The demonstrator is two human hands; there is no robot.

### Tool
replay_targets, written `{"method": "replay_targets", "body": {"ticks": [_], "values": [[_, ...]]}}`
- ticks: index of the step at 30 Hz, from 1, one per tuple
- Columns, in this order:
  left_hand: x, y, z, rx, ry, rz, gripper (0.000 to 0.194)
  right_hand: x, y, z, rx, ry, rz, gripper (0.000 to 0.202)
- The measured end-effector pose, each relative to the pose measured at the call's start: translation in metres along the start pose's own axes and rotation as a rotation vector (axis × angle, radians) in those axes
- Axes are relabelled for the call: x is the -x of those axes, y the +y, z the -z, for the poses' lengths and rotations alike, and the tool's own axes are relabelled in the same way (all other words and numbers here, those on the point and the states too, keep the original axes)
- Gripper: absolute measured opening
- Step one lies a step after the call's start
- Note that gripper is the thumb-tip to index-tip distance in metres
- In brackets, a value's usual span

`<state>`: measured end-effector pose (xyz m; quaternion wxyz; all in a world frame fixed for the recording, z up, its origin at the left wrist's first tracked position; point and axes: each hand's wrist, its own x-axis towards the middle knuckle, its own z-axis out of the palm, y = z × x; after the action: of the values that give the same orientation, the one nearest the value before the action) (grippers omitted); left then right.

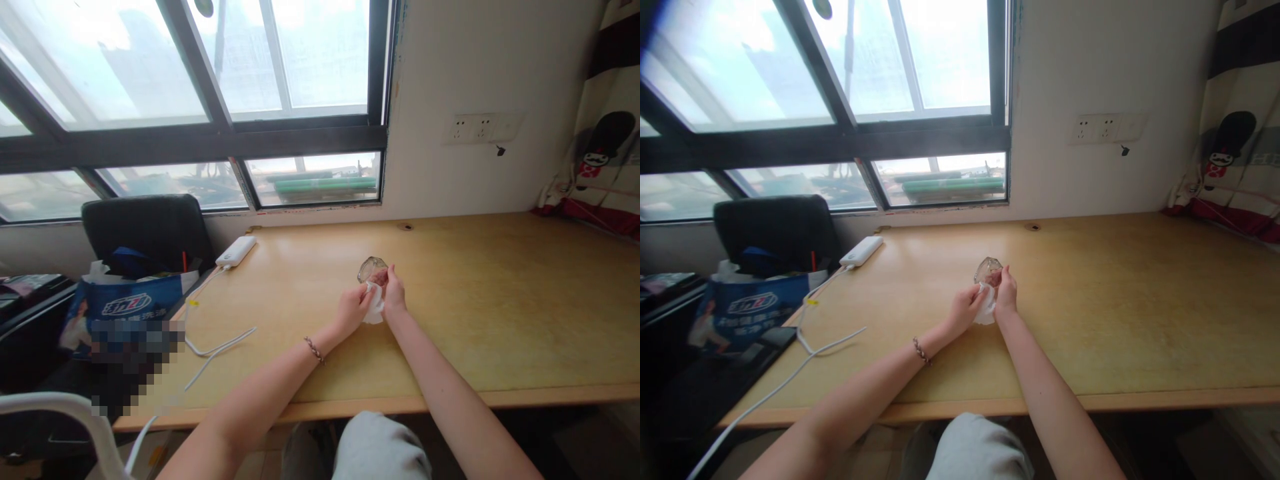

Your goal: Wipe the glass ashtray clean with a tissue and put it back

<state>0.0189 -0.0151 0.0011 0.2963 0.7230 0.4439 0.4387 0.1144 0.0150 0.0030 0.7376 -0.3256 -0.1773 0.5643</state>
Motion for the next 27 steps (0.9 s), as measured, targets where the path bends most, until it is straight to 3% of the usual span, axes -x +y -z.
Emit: {"method": "replay_targets", "body": {"ticks": [11, 19, 23, 27], "values": [[0.0, 0.011, 0.008, -0.051, 0.096, 0.025, 0.045, 0.014, -0.006, 0.0, 0.599, 0.011, 0.428, 0.04], [-0.017, 0.003, 0.02, 0.143, 0.2, 0.18, 0.045, 0.026, -0.009, 0.0, 0.777, -0.074, 0.515, 0.04], [-0.03, -0.018, 0.03, 0.347, 0.066, 0.384, 0.044, 0.03, -0.011, -0.004, 0.749, -0.146, 0.483, 0.041], [-0.031, -0.032, 0.028, 0.542, -0.087, 0.511, 0.036, 0.026, -0.011, -0.008, 0.451, -0.144, 0.322, 0.041]]}}
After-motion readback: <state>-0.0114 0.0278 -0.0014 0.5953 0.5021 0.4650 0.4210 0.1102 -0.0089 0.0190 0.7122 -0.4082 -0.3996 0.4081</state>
